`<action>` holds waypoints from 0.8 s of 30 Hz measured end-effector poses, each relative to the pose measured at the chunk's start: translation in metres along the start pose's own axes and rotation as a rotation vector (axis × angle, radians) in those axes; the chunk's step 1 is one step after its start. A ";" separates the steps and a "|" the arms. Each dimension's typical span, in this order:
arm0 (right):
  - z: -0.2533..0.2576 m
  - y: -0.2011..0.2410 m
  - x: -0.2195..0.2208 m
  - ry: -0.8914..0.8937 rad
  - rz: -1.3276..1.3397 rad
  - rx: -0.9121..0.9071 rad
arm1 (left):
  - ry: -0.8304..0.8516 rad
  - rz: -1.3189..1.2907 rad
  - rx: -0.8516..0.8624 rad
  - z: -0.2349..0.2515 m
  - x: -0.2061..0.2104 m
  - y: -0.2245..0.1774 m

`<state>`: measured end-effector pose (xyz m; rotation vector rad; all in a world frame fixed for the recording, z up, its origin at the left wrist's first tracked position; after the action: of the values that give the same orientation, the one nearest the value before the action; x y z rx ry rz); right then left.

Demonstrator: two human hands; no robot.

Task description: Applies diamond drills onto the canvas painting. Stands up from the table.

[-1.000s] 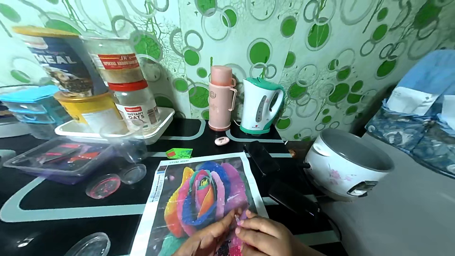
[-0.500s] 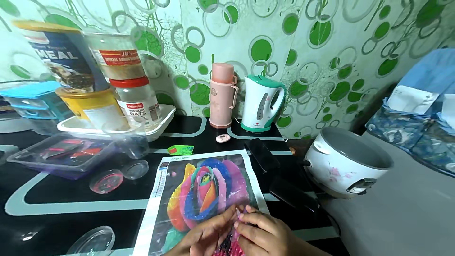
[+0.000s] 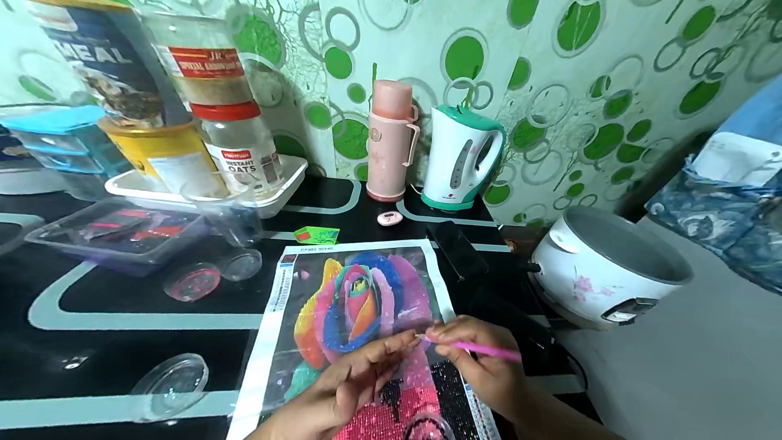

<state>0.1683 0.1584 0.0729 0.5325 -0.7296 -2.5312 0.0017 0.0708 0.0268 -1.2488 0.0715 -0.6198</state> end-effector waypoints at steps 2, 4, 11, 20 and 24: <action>0.002 -0.009 -0.004 -0.032 0.126 0.119 | -0.004 -0.006 0.002 0.001 0.000 -0.001; 0.002 -0.011 -0.004 -0.035 0.188 0.164 | -0.004 0.018 0.001 0.002 0.000 -0.001; 0.003 -0.022 -0.009 -0.086 0.334 0.319 | -0.075 0.058 -0.007 0.001 -0.003 0.002; -0.003 -0.033 -0.015 -0.069 0.356 0.549 | -0.116 0.474 0.069 0.002 0.003 -0.005; -0.001 -0.033 -0.021 -0.044 0.351 0.507 | -0.024 0.860 0.005 0.000 0.017 -0.003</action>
<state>0.1758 0.1940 0.0582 0.4584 -1.3649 -2.0347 0.0151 0.0623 0.0344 -1.0881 0.5545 0.1424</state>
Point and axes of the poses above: each hand's wrist, its own z-axis towards the middle knuckle, its own x-axis out of the palm, y = z × x, the point moved 7 cm from there along z, towards the middle knuckle
